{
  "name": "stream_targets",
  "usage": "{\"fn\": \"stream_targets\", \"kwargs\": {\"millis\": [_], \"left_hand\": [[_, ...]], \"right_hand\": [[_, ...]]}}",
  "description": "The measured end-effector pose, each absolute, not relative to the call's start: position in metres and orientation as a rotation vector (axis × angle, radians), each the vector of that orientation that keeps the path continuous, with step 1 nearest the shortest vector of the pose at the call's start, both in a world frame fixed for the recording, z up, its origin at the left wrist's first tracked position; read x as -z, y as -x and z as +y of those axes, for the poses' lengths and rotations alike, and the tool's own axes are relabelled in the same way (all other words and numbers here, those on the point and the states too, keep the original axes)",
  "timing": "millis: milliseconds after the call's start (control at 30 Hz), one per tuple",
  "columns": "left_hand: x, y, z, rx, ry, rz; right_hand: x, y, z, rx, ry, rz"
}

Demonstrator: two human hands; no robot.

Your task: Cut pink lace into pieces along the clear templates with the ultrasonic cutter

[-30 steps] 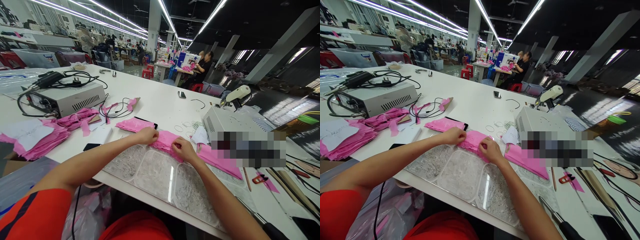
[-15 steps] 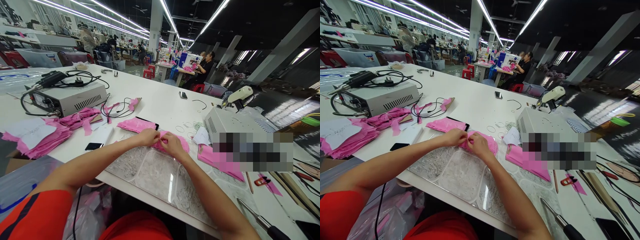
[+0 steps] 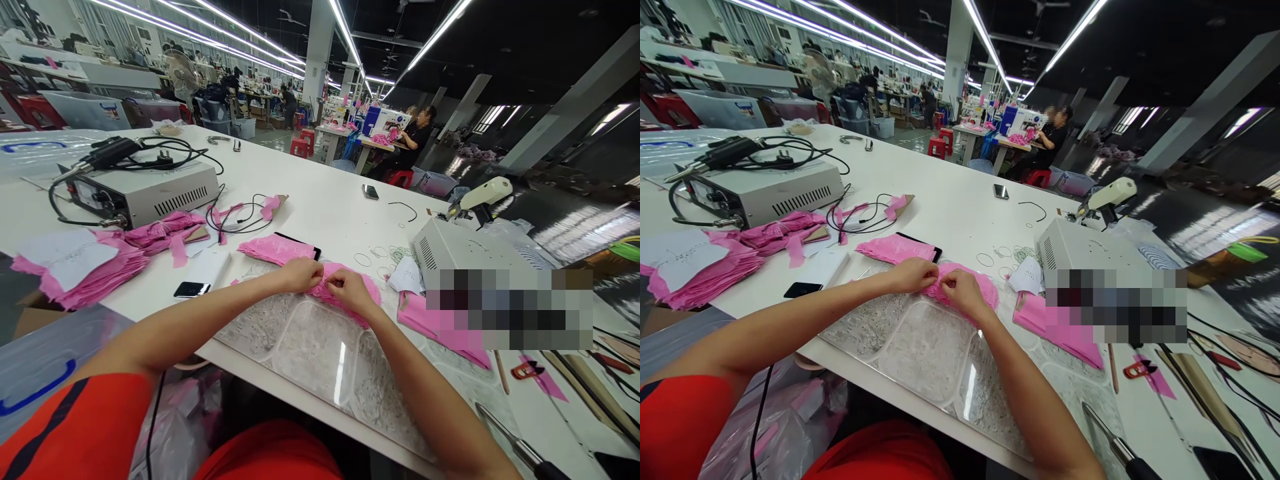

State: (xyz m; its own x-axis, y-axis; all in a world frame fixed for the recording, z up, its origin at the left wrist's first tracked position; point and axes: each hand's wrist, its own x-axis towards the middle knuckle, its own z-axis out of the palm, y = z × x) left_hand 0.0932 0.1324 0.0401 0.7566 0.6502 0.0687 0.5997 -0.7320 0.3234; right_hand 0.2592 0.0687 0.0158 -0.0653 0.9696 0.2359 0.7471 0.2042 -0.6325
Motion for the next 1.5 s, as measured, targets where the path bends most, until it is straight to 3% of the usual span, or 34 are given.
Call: {"fn": "stream_targets", "kwargs": {"millis": [400,1000,1200,1500], "left_hand": [[-0.032,-0.093,0.131,-0.338,-2.715,1.086],[-0.026,-0.076,0.14,-0.69,-2.654,1.057],[-0.026,-0.055,0.133,-0.743,-2.671,0.914],[-0.008,0.048,0.089,-0.51,-2.956,0.54]], "right_hand": [[-0.017,-0.262,0.067,-0.46,1.567,-1.752],[0.006,-0.313,0.032,0.107,1.819,-1.753],[0.006,-0.324,0.004,0.227,1.686,-1.845],[0.016,-0.246,-0.05,0.42,1.212,-2.315]]}}
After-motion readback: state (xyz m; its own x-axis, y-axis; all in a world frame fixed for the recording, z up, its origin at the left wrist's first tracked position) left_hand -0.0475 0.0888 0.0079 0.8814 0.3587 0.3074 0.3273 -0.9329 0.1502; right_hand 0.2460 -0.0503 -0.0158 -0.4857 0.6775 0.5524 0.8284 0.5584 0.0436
